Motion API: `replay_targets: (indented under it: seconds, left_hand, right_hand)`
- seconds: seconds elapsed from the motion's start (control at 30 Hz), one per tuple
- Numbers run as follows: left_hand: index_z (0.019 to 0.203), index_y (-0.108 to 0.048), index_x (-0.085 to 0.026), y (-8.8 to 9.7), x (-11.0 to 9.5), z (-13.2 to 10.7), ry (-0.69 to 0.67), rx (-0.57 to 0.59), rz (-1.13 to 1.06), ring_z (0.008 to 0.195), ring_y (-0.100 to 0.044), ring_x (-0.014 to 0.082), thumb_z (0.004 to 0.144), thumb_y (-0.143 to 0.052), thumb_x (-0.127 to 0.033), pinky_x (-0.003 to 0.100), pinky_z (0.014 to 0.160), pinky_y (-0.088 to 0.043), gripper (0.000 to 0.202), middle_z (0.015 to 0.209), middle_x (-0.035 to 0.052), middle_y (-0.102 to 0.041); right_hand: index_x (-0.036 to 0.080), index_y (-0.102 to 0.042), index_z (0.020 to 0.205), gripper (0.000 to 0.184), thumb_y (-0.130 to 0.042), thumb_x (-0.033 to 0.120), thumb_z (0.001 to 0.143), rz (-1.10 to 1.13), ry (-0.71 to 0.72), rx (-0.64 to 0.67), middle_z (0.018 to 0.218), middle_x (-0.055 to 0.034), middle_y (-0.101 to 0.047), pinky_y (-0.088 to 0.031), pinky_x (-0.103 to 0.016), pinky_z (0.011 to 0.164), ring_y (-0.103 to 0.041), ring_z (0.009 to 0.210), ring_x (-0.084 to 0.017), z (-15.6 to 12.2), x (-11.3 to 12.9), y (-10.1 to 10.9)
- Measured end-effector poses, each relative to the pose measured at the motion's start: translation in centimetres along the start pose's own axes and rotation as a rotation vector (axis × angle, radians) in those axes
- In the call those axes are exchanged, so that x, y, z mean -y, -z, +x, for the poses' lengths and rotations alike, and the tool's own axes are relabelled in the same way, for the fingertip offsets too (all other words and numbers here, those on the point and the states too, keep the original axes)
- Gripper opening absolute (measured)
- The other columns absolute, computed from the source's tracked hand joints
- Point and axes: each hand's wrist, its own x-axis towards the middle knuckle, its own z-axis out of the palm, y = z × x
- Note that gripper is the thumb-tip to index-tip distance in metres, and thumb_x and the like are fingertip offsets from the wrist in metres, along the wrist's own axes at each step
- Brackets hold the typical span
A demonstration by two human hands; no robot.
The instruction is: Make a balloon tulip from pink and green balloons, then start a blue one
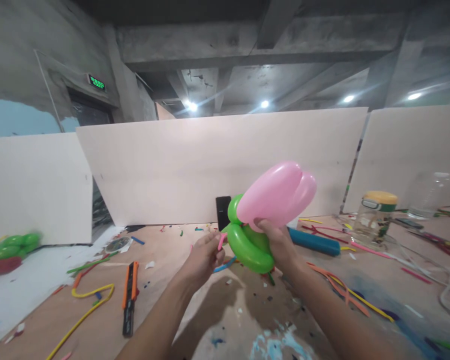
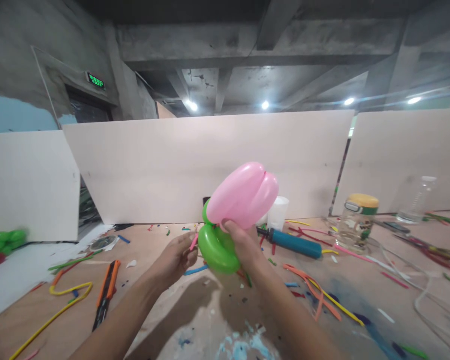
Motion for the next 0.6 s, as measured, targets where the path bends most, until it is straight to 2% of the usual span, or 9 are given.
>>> replay_targets:
  seconds: [0.07,0.2,0.27,0.33,0.43,0.5,0.6]
  left_hand:
    - [0.070,-0.048,-0.017,0.3,-0.6,-0.1,-0.091,-0.122,0.236,0.038,-0.026,0.0049,0.081,-0.055,-0.032,0.018,0.039,-0.017,0.020,0.047,-0.0077,-0.035]
    - [0.078,-0.051,-0.019,0.1,-1.3,-0.7,-0.358,-0.308,0.731,0.050,-0.045,0.0106,0.084,-0.046,-0.025,0.021,0.048,-0.031,0.009,0.060,-0.0020,-0.052]
    - [0.083,-0.054,-0.019,0.0,-1.2,-1.0,-0.459,-0.338,0.956,0.058,-0.050,0.0137,0.084,-0.044,-0.022,0.024,0.054,-0.034,0.010,0.067,0.0006,-0.057]
    - [0.092,-0.055,-0.020,0.0,-0.9,-1.1,-0.555,-0.314,1.138,0.069,-0.054,0.0168,0.083,-0.041,-0.016,0.027,0.062,-0.037,0.017,0.077,0.0035,-0.061]
    - [0.099,-0.054,-0.019,-0.1,-0.6,-1.1,-0.645,-0.250,1.249,0.083,-0.054,0.0192,0.082,-0.036,-0.010,0.031,0.072,-0.039,0.027,0.090,0.0064,-0.061]
    - [0.087,-0.052,-0.019,-0.4,-0.5,-1.1,-0.646,-0.293,1.252,0.076,-0.052,0.0183,0.081,-0.035,-0.010,0.030,0.067,-0.038,0.021,0.081,0.0048,-0.058]
    - [0.068,-0.041,-0.020,-0.5,-0.3,-1.3,-0.634,-0.352,1.212,0.061,-0.045,0.0158,0.078,-0.034,-0.011,0.027,0.057,-0.032,0.016,0.065,0.0003,-0.048]
  right_hand:
    - [0.011,-0.064,0.093,0.036,-0.064,0.033,0.064,-0.042,-0.033,0.025,0.088,-0.0084,-0.068,-0.048,-0.035,0.075,-0.060,0.083,-0.025,-0.2,-0.1,-0.2]
    - [0.011,-0.065,0.087,0.034,-0.065,0.036,0.064,-0.038,-0.096,0.121,0.084,-0.0080,-0.068,-0.049,-0.034,0.076,-0.061,0.083,-0.025,-1.1,-0.1,-1.0]
    - [0.012,-0.065,0.091,0.037,-0.067,0.039,0.065,-0.003,-0.088,0.135,0.087,-0.0074,-0.069,-0.048,-0.034,0.078,-0.061,0.087,-0.026,-1.3,0.0,-1.3]
    - [0.013,-0.063,0.100,0.044,-0.069,0.041,0.066,0.035,-0.092,0.133,0.090,-0.0075,-0.068,-0.048,-0.035,0.078,-0.061,0.088,-0.026,-1.2,0.0,-1.3]
    - [0.014,-0.058,0.110,0.055,-0.070,0.045,0.066,0.095,-0.107,0.169,0.094,-0.0096,-0.068,-0.048,-0.036,0.075,-0.062,0.085,-0.026,-0.9,0.0,-1.0]
    - [0.013,-0.058,0.111,0.058,-0.070,0.047,0.066,0.115,-0.113,0.197,0.096,-0.0113,-0.067,-0.048,-0.037,0.074,-0.062,0.085,-0.026,-0.8,0.0,-0.8]
    - [0.013,-0.062,0.103,0.055,-0.072,0.048,0.063,0.063,-0.092,0.244,0.095,-0.0110,-0.066,-0.046,-0.037,0.075,-0.060,0.086,-0.026,-1.0,0.2,-0.6]
